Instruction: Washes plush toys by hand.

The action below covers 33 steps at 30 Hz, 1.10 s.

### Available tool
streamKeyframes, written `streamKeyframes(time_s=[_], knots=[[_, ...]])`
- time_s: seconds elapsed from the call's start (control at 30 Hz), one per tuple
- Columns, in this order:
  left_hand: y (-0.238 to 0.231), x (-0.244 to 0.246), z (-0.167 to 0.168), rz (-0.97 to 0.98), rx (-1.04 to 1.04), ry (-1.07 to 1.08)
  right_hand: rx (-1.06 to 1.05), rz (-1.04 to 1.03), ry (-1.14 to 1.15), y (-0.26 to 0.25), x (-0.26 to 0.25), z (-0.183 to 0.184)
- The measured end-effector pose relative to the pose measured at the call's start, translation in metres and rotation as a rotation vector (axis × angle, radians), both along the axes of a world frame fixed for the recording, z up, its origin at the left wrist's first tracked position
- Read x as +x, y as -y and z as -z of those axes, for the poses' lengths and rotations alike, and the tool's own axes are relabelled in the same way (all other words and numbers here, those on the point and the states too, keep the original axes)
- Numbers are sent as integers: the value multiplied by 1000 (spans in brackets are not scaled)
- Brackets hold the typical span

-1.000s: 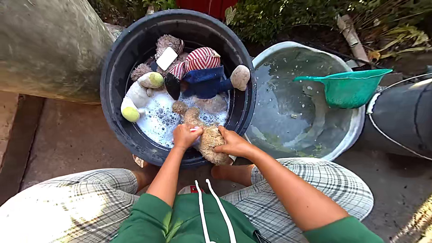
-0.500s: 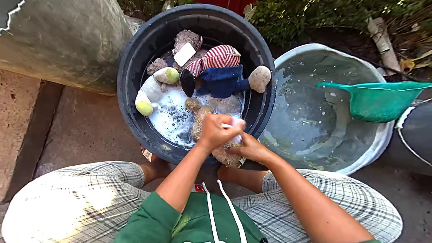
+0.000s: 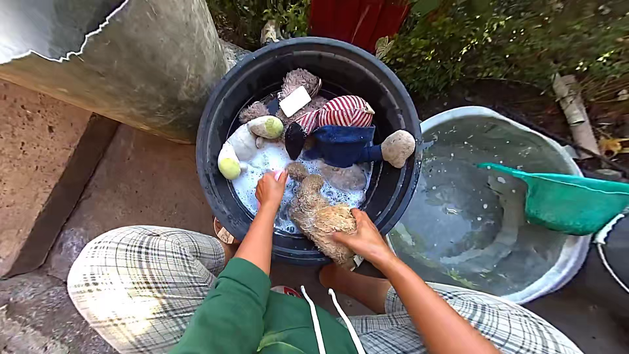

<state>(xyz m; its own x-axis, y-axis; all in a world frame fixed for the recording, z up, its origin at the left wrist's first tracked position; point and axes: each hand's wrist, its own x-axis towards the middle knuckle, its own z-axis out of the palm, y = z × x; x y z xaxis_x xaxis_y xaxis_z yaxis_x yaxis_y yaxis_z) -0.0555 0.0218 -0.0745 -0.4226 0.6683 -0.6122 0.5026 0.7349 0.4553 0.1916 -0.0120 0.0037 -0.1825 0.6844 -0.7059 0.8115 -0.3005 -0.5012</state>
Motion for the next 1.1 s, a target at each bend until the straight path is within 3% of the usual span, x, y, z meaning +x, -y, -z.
streamKeyframes(time_s=[0.13,0.23,0.3,0.37,0.5,0.57,0.6,0.67,0.77,0.8,0.83,0.87,0.97,1.0,1.03,1.1], knots=[[14,17,42,98,-292,12,-40,-47,-19,-9,-15,1],[5,17,47,87,-352,101,-29,269,-249,-17,-13,-7],[10,4,51,4,-128,185,-18,529,-402,-23,-15,-19],[18,0,43,-115,251,293,11,682,-496,-30,-16,-26],[11,35,-49,-180,978,600,61,717,-547,-40,-18,-29],[1,62,-99,-49,1239,742,99,682,-574,-41,-21,-27],[-1,73,-109,49,1299,741,125,664,-598,-41,-23,-28],[8,84,-78,208,1199,535,152,669,-619,-41,-21,-32],[18,49,-5,228,370,331,145,726,-552,-44,-18,-36],[14,39,4,187,233,302,145,722,-540,-45,-19,-37],[10,36,1,129,251,274,149,715,-535,-46,-19,-37],[11,41,-15,74,397,271,146,715,-532,-43,-18,-36],[-4,76,-81,62,1086,503,170,723,-570,-44,-13,-33],[-5,88,-88,102,1159,563,187,714,-568,-45,-12,-33],[0,94,-77,148,1104,548,202,704,-544,-45,-10,-34],[17,80,-31,244,578,418,208,685,-459,-46,-8,-35]])
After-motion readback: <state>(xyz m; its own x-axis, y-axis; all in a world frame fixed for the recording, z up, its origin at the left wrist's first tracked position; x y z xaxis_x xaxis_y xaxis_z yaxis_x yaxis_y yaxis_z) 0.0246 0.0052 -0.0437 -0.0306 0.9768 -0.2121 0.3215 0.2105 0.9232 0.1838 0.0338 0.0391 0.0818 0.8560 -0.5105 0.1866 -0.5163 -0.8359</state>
